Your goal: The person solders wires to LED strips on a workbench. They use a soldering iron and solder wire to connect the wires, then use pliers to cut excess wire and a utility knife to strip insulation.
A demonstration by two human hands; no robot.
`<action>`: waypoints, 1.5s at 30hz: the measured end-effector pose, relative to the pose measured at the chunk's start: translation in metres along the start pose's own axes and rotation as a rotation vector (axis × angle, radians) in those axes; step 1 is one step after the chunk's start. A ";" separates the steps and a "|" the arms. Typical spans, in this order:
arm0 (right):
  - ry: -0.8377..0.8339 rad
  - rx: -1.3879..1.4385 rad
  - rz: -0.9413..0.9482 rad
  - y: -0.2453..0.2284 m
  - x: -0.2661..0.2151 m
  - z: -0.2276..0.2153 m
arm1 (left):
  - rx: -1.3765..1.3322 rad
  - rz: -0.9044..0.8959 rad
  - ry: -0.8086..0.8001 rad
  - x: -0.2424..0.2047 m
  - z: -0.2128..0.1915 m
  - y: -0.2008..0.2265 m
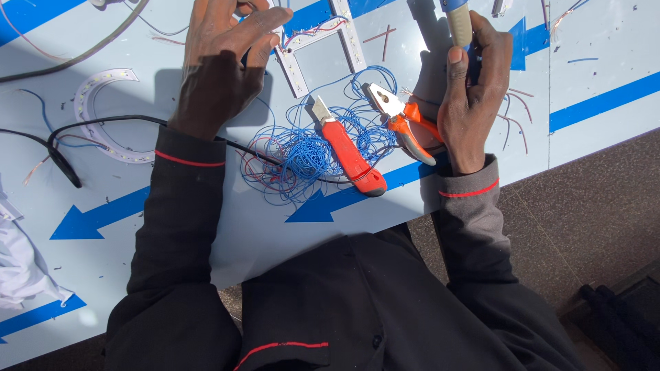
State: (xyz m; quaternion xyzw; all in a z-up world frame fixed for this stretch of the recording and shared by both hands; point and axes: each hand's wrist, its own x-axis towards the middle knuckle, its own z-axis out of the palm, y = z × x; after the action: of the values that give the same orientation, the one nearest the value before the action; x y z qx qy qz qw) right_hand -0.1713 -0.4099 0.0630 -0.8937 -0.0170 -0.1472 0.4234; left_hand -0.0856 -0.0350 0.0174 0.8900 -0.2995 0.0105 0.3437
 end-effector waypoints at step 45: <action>-0.138 0.152 0.040 -0.026 0.027 -0.082 | 0.124 -0.275 0.164 -0.085 -0.166 -0.020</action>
State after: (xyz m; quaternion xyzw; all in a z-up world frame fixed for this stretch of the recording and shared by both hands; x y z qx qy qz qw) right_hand -0.1700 -0.4585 0.1391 -0.8672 -0.0395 -0.0751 0.4907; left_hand -0.1131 0.1235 0.1127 0.9383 -0.1445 0.0543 0.3094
